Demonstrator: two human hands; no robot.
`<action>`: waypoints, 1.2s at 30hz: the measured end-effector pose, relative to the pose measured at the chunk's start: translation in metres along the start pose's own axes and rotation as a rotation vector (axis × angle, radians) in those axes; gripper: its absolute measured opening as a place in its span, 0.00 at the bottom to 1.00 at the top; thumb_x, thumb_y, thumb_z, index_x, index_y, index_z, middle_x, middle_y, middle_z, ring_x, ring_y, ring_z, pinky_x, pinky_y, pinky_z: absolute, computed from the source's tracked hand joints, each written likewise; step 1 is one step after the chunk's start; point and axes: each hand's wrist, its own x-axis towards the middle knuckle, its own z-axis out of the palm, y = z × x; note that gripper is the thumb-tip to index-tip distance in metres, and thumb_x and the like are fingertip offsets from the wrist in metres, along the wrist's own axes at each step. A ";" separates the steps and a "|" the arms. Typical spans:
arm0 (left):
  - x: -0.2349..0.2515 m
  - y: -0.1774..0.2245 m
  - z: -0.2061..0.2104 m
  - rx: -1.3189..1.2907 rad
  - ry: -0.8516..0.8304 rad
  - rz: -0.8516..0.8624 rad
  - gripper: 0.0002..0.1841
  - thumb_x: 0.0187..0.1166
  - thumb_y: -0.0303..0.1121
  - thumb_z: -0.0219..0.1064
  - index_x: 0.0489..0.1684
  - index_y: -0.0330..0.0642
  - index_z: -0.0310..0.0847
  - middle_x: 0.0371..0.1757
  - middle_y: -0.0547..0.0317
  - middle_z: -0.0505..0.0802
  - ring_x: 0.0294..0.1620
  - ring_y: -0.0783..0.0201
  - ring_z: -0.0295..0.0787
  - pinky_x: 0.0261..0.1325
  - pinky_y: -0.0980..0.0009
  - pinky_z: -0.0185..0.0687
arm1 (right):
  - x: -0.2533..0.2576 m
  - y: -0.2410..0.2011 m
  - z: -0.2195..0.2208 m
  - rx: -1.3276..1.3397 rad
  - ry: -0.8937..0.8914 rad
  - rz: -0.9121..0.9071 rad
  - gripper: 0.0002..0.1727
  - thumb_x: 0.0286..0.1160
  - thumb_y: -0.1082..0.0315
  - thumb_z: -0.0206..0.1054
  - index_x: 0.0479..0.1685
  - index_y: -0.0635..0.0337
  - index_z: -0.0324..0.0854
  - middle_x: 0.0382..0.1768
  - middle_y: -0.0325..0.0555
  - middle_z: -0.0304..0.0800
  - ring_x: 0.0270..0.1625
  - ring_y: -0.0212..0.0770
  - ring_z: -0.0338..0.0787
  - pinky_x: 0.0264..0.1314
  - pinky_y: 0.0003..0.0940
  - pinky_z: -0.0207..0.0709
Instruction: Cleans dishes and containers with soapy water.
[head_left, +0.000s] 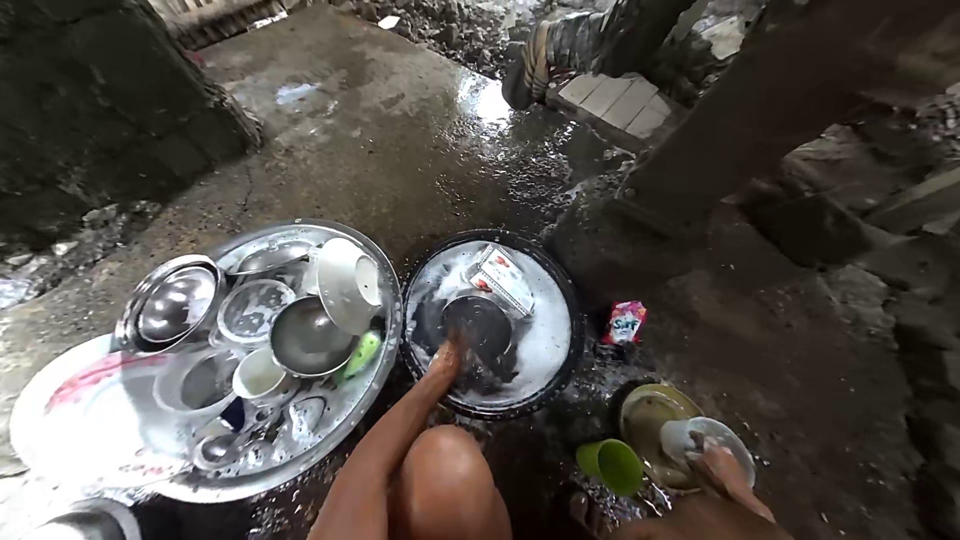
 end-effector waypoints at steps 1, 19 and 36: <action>-0.003 0.004 -0.003 0.113 -0.077 0.024 0.26 0.90 0.24 0.49 0.85 0.21 0.56 0.88 0.29 0.63 0.92 0.38 0.54 0.93 0.51 0.46 | 0.006 -0.009 -0.020 0.104 -0.221 0.168 0.28 0.81 0.64 0.68 0.75 0.73 0.74 0.70 0.80 0.78 0.75 0.75 0.77 0.79 0.66 0.66; -0.053 0.021 -0.064 -0.315 0.024 0.187 0.20 0.92 0.35 0.53 0.66 0.26 0.78 0.66 0.29 0.85 0.72 0.38 0.80 0.78 0.37 0.63 | -0.008 -0.106 -0.164 2.237 -0.073 0.088 0.32 0.88 0.39 0.32 0.61 0.50 0.74 0.45 0.42 0.92 0.42 0.36 0.94 0.38 0.29 0.90; -0.145 0.148 -0.172 -0.856 0.556 0.333 0.17 0.91 0.26 0.50 0.67 0.24 0.77 0.57 0.44 0.89 0.55 0.69 0.85 0.64 0.71 0.79 | -0.034 -0.419 -0.227 0.707 0.664 -1.143 0.18 0.81 0.58 0.60 0.51 0.56 0.94 0.66 0.54 0.90 0.76 0.60 0.82 0.79 0.62 0.70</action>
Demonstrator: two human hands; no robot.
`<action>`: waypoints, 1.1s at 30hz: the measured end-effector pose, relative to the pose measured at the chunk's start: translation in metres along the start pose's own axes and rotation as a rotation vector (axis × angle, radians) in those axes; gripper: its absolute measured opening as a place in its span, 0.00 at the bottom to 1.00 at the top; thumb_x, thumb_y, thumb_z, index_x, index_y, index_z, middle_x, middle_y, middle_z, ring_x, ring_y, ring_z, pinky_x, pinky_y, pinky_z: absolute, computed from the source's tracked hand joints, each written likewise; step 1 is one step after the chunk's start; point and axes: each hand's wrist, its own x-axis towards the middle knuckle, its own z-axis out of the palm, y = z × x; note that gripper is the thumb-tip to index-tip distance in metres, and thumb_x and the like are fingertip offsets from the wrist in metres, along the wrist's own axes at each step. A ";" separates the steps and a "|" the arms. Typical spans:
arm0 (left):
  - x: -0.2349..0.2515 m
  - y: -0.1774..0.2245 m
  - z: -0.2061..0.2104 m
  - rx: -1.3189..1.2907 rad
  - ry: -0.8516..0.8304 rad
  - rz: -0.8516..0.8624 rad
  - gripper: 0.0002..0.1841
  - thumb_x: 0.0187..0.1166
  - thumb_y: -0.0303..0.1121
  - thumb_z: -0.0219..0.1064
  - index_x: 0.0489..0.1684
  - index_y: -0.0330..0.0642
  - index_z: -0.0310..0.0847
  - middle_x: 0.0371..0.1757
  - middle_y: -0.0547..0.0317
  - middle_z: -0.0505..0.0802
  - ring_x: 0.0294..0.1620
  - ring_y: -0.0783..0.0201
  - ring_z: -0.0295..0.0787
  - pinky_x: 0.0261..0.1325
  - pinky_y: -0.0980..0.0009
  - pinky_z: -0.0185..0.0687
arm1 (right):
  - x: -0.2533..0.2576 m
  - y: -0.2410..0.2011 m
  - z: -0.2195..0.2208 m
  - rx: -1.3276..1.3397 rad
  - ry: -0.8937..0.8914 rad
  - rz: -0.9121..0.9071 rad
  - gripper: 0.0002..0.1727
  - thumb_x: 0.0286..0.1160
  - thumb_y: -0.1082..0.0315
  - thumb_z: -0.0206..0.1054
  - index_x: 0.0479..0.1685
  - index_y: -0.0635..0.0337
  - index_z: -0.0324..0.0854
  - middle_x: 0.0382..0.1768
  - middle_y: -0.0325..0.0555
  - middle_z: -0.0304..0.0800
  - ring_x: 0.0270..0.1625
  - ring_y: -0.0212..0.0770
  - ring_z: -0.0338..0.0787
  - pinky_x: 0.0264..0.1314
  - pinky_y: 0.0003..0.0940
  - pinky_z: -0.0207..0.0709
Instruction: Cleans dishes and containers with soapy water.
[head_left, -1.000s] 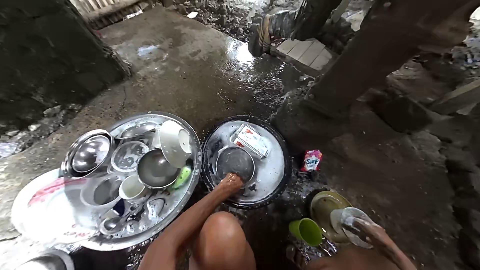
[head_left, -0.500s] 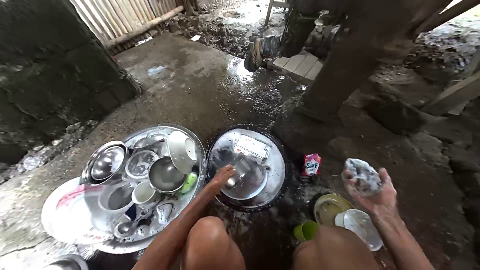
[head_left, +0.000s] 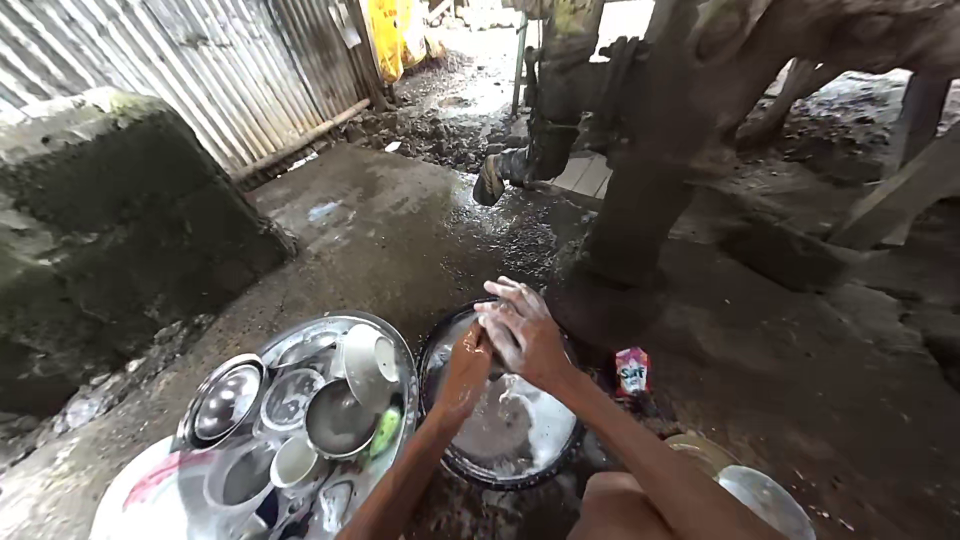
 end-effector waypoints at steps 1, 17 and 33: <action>0.001 0.001 0.003 0.039 0.029 0.084 0.15 0.91 0.27 0.51 0.60 0.22 0.79 0.52 0.46 0.89 0.52 0.70 0.84 0.62 0.72 0.78 | 0.010 0.005 -0.004 0.052 0.030 0.073 0.18 0.80 0.61 0.59 0.50 0.60 0.93 0.65 0.53 0.91 0.76 0.58 0.83 0.79 0.60 0.71; 0.009 -0.004 -0.011 -0.093 0.089 0.210 0.13 0.88 0.24 0.51 0.53 0.25 0.80 0.44 0.58 0.88 0.45 0.81 0.83 0.55 0.80 0.79 | 0.033 -0.011 0.004 -0.107 0.043 0.006 0.17 0.81 0.61 0.60 0.50 0.57 0.95 0.62 0.50 0.93 0.77 0.61 0.82 0.82 0.65 0.66; 0.015 -0.007 -0.025 -0.228 0.072 0.130 0.12 0.87 0.22 0.48 0.50 0.29 0.80 0.39 0.67 0.89 0.41 0.82 0.85 0.51 0.80 0.83 | 0.061 -0.017 0.008 -0.265 -0.115 -0.118 0.15 0.77 0.60 0.65 0.33 0.61 0.90 0.33 0.54 0.92 0.44 0.56 0.93 0.50 0.58 0.83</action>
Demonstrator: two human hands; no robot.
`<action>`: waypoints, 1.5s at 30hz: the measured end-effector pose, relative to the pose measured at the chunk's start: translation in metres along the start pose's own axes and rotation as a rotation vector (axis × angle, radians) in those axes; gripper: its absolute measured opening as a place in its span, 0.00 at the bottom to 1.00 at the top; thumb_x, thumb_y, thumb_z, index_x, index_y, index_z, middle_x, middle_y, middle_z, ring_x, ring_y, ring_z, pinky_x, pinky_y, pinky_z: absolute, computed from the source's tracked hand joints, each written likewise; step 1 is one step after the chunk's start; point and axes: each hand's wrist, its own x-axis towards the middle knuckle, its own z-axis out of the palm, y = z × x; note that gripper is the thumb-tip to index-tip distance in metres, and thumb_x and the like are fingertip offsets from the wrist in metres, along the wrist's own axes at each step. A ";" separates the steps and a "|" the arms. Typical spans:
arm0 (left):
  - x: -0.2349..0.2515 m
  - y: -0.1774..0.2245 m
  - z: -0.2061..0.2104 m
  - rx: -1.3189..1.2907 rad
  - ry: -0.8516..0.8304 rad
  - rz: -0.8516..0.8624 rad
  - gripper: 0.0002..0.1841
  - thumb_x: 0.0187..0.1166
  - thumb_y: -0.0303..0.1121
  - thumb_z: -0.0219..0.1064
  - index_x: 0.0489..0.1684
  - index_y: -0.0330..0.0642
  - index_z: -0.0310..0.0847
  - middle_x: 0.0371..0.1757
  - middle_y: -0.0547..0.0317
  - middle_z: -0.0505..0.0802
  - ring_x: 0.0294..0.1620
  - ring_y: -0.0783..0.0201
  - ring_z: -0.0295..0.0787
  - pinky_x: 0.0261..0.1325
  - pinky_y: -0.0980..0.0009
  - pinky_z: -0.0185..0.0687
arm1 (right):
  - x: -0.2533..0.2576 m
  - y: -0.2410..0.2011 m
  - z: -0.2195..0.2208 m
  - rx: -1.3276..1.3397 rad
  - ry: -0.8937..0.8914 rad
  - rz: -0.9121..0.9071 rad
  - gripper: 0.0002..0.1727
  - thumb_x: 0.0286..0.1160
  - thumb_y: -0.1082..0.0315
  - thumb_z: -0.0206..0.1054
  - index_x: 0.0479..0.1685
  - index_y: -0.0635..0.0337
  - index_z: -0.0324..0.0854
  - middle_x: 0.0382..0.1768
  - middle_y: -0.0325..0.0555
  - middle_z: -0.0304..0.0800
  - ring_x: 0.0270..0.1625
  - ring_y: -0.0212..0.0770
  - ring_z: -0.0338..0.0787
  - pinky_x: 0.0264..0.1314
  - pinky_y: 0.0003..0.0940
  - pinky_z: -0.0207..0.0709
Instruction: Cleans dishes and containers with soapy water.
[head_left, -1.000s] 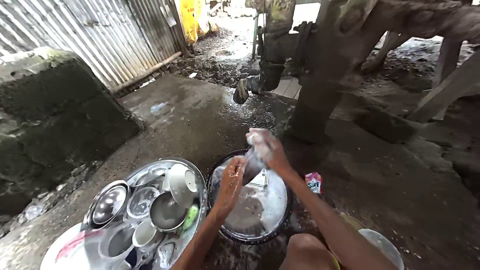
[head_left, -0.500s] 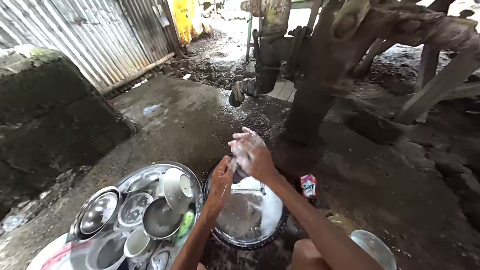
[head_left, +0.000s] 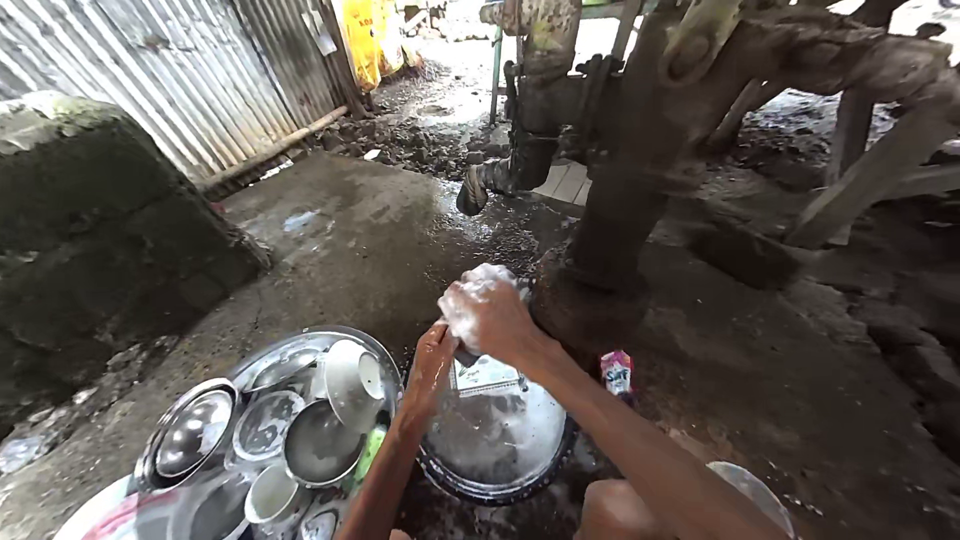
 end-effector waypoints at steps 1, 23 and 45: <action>0.000 -0.001 -0.002 -0.018 0.011 0.026 0.14 0.86 0.21 0.47 0.55 0.27 0.79 0.42 0.66 0.90 0.42 0.82 0.87 0.52 0.80 0.84 | 0.001 -0.005 0.004 -0.034 0.033 -0.044 0.16 0.79 0.59 0.63 0.32 0.59 0.89 0.31 0.52 0.91 0.43 0.55 0.93 0.48 0.56 0.84; 0.006 0.006 -0.016 -0.148 0.092 0.001 0.13 0.90 0.28 0.50 0.44 0.36 0.82 0.35 0.68 0.90 0.38 0.77 0.88 0.49 0.76 0.86 | 0.032 0.002 -0.016 0.262 -0.095 0.035 0.11 0.75 0.67 0.68 0.47 0.64 0.91 0.45 0.57 0.94 0.52 0.55 0.93 0.55 0.59 0.82; 0.017 0.012 0.002 -0.690 0.135 -0.490 0.34 0.92 0.60 0.31 0.86 0.48 0.60 0.75 0.36 0.80 0.68 0.35 0.83 0.57 0.33 0.83 | 0.041 0.025 0.039 0.108 0.049 0.194 0.20 0.86 0.67 0.54 0.66 0.67 0.84 0.72 0.60 0.84 0.78 0.62 0.79 0.81 0.64 0.65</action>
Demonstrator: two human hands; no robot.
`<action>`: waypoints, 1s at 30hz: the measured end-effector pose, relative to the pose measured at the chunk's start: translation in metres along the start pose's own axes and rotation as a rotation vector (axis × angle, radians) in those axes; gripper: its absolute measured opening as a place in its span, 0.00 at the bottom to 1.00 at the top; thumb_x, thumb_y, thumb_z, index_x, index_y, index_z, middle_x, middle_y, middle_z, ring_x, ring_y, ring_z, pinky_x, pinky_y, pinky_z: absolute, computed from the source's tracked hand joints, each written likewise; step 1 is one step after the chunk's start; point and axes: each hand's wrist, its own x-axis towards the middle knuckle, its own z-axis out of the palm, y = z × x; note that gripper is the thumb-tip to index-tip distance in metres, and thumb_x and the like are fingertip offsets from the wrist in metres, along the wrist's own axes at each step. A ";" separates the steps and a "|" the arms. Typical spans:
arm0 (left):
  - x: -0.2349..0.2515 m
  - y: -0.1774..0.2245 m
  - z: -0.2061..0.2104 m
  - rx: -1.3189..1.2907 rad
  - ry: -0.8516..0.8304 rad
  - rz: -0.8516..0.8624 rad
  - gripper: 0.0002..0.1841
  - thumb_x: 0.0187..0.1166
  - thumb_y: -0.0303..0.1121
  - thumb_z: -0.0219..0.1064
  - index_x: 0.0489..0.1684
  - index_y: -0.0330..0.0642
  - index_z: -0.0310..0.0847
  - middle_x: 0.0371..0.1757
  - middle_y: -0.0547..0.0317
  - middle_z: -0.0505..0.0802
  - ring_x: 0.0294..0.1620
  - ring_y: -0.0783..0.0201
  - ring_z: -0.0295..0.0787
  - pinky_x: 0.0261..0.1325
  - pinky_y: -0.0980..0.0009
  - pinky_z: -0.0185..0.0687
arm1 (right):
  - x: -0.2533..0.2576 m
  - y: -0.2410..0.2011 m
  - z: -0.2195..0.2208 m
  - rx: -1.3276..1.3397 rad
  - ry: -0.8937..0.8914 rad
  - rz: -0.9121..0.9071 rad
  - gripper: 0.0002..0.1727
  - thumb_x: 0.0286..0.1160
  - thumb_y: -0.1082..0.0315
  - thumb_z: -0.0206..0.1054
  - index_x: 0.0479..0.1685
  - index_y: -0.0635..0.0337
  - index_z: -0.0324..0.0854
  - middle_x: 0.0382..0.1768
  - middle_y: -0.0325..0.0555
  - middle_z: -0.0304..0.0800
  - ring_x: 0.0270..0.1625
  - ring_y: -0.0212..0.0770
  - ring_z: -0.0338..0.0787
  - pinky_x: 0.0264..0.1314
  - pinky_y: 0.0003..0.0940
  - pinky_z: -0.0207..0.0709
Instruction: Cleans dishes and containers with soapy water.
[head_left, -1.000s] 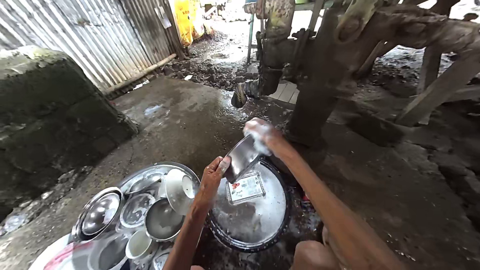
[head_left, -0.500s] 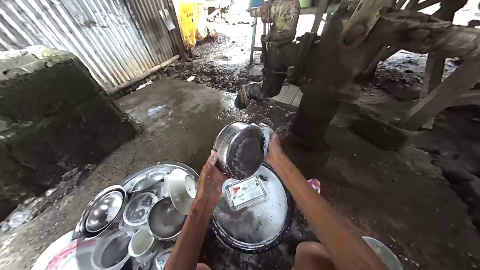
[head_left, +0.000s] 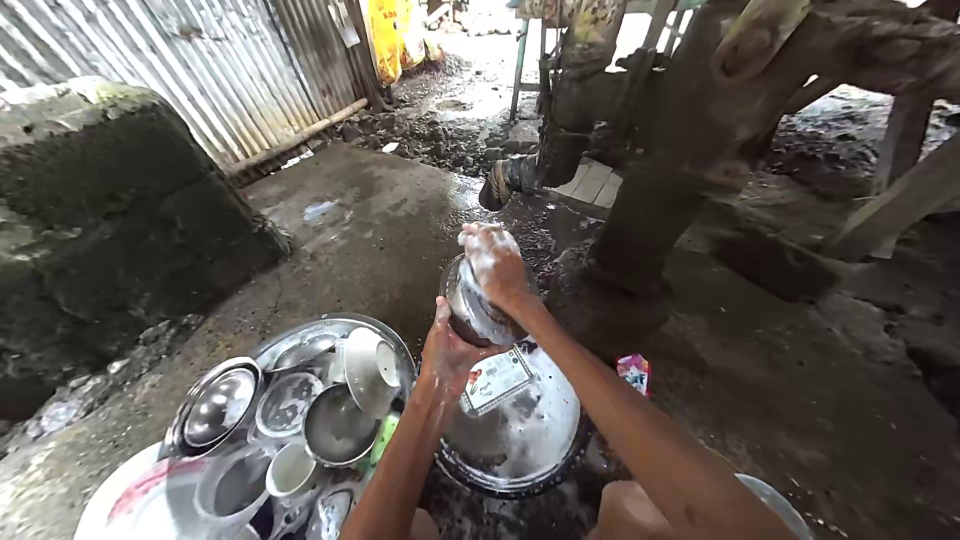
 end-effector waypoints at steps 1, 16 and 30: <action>-0.002 0.001 0.001 -0.009 0.014 -0.001 0.34 0.92 0.60 0.31 0.87 0.50 0.59 0.76 0.35 0.78 0.69 0.34 0.83 0.57 0.32 0.83 | 0.006 0.008 -0.004 0.032 -0.014 0.078 0.20 0.88 0.67 0.54 0.66 0.68 0.83 0.72 0.61 0.83 0.77 0.62 0.80 0.79 0.62 0.68; 0.005 0.013 -0.024 -0.174 -0.139 0.099 0.35 0.91 0.62 0.30 0.90 0.52 0.55 0.82 0.34 0.73 0.76 0.29 0.76 0.62 0.25 0.77 | -0.038 0.019 -0.021 0.261 0.097 0.208 0.24 0.90 0.66 0.50 0.79 0.69 0.74 0.80 0.62 0.75 0.83 0.57 0.75 0.85 0.55 0.66; 0.019 -0.011 -0.027 0.075 -0.164 -0.289 0.41 0.88 0.66 0.27 0.84 0.44 0.61 0.73 0.29 0.79 0.64 0.28 0.83 0.55 0.33 0.83 | 0.005 -0.021 -0.080 0.201 -0.434 0.112 0.30 0.89 0.45 0.54 0.34 0.62 0.89 0.28 0.52 0.88 0.35 0.50 0.89 0.43 0.56 0.80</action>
